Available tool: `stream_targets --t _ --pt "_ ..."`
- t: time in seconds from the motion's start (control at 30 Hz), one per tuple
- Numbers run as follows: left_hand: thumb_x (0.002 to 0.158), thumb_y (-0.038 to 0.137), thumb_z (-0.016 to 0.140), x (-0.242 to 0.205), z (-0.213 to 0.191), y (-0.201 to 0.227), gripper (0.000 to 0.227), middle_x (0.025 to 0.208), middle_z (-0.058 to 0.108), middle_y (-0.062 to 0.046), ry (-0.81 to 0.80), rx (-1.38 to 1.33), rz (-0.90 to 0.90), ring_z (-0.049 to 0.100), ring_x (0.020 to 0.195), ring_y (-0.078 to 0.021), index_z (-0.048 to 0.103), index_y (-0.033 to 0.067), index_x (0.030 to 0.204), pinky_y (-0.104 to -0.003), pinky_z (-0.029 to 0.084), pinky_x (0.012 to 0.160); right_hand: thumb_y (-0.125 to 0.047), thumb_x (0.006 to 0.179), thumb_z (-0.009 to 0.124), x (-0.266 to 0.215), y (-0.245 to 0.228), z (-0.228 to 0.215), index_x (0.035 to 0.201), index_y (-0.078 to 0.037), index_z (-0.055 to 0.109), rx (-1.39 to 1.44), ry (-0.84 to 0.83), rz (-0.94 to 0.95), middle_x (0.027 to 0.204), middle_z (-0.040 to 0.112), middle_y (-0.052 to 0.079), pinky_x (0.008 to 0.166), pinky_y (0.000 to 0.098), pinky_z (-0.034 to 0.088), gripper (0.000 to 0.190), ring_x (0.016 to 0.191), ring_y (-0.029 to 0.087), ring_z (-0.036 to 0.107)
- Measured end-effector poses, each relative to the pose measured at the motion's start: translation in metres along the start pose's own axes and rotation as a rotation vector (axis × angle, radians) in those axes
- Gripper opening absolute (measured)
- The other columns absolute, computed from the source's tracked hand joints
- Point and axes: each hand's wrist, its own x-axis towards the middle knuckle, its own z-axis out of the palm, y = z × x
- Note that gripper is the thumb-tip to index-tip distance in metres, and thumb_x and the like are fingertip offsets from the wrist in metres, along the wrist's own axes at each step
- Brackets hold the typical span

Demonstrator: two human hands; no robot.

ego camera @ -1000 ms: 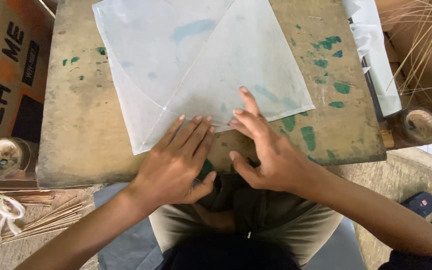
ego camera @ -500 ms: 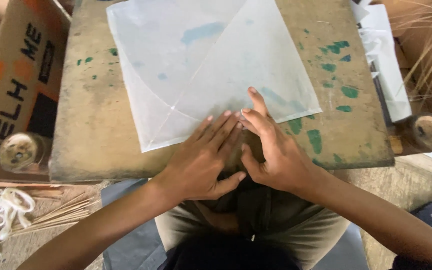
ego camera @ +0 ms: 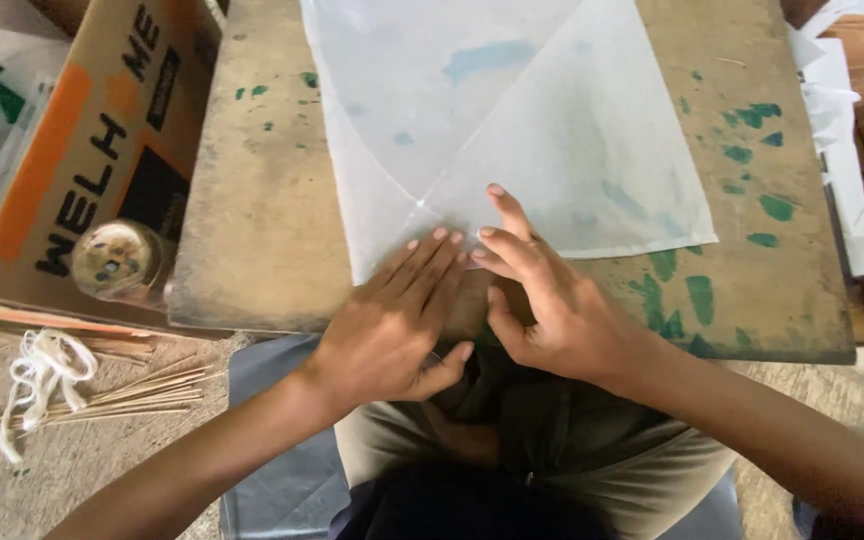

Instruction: Assembling a kite by applying glue to the paper edges and folding them over the bamboo frame

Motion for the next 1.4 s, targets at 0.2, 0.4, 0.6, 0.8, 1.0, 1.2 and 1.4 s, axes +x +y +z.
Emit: stream_targets --t 0.2,0.4,0.6,0.8,1.0,1.2,1.4 --pt "0.104 0.048 0.038 -0.027 -0.015 -0.022 0.07 0.146 0.055 -0.029 -0.036 0.0 0.031 0.049 0.142 -0.0387 0.057 -0.0103 0.137 -0.046 0.039 0.12 0.004 0.096 0.055 0.014 -0.006 0.011 0.141 0.001 0.037 0.005 -0.049 0.026 0.162 0.033 0.029 0.085 0.0335 0.068 0.049 0.112 0.03 0.078" --pt "0.105 0.047 0.035 -0.041 -0.023 -0.032 0.073 0.143 0.056 -0.032 -0.033 -0.019 0.052 0.051 0.14 -0.0402 0.055 -0.0138 0.138 -0.046 0.039 0.12 -0.003 0.1 0.054 0.031 -0.014 0.025 0.142 -0.001 0.038 -0.103 -0.111 -0.087 0.161 0.039 0.025 0.058 0.0245 0.063 0.045 0.109 0.024 0.08" --pt "0.105 0.048 0.037 -0.057 -0.029 -0.048 0.071 0.14 0.057 -0.034 -0.001 -0.107 0.077 0.054 0.136 -0.0437 0.06 -0.0148 0.131 -0.048 0.042 0.118 0.0 0.098 0.054 0.045 -0.008 0.035 0.144 0.0 0.039 -0.126 -0.071 -0.237 0.157 0.045 0.029 0.063 0.0303 0.064 0.048 0.102 0.027 0.081" --pt "0.105 0.048 0.037 -0.066 -0.031 -0.055 0.071 0.135 0.063 -0.032 0.018 -0.098 0.112 0.059 0.133 -0.042 0.061 -0.013 0.133 -0.048 0.044 0.117 0.002 0.095 0.057 0.055 -0.003 0.041 0.136 -0.001 0.041 -0.054 -0.086 -0.292 0.154 0.047 0.031 0.056 0.0225 0.061 0.044 0.091 0.02 0.082" --pt "0.105 0.046 0.037 -0.073 -0.03 -0.062 0.067 0.127 0.068 -0.032 0.102 -0.031 0.149 0.067 0.123 -0.0421 0.065 -0.0115 0.124 -0.048 0.054 0.108 0.001 0.096 0.058 0.058 -0.006 0.043 0.132 0.0 0.044 -0.058 -0.076 -0.303 0.151 0.05 0.031 0.059 0.026 0.061 0.039 0.084 0.02 0.078" --pt "0.104 0.05 0.03 -0.064 -0.034 -0.054 0.072 0.134 0.059 -0.031 0.153 -0.051 0.037 0.058 0.128 -0.0449 0.072 -0.0071 0.119 -0.057 0.042 0.111 -0.001 0.097 0.058 0.059 -0.008 0.045 0.131 0.002 0.046 -0.047 -0.032 -0.308 0.15 0.051 0.032 0.074 0.028 0.065 0.037 0.102 0.025 0.081" --pt "0.102 0.046 0.033 -0.067 -0.03 -0.053 0.065 0.125 0.065 -0.022 0.139 0.055 0.062 0.06 0.124 -0.0364 0.075 -0.0037 0.104 -0.055 0.046 0.104 -0.002 0.097 0.058 0.058 -0.007 0.047 0.13 0.003 0.047 -0.118 -0.042 -0.307 0.15 0.051 0.03 0.057 0.026 0.059 0.035 0.089 0.023 0.079"
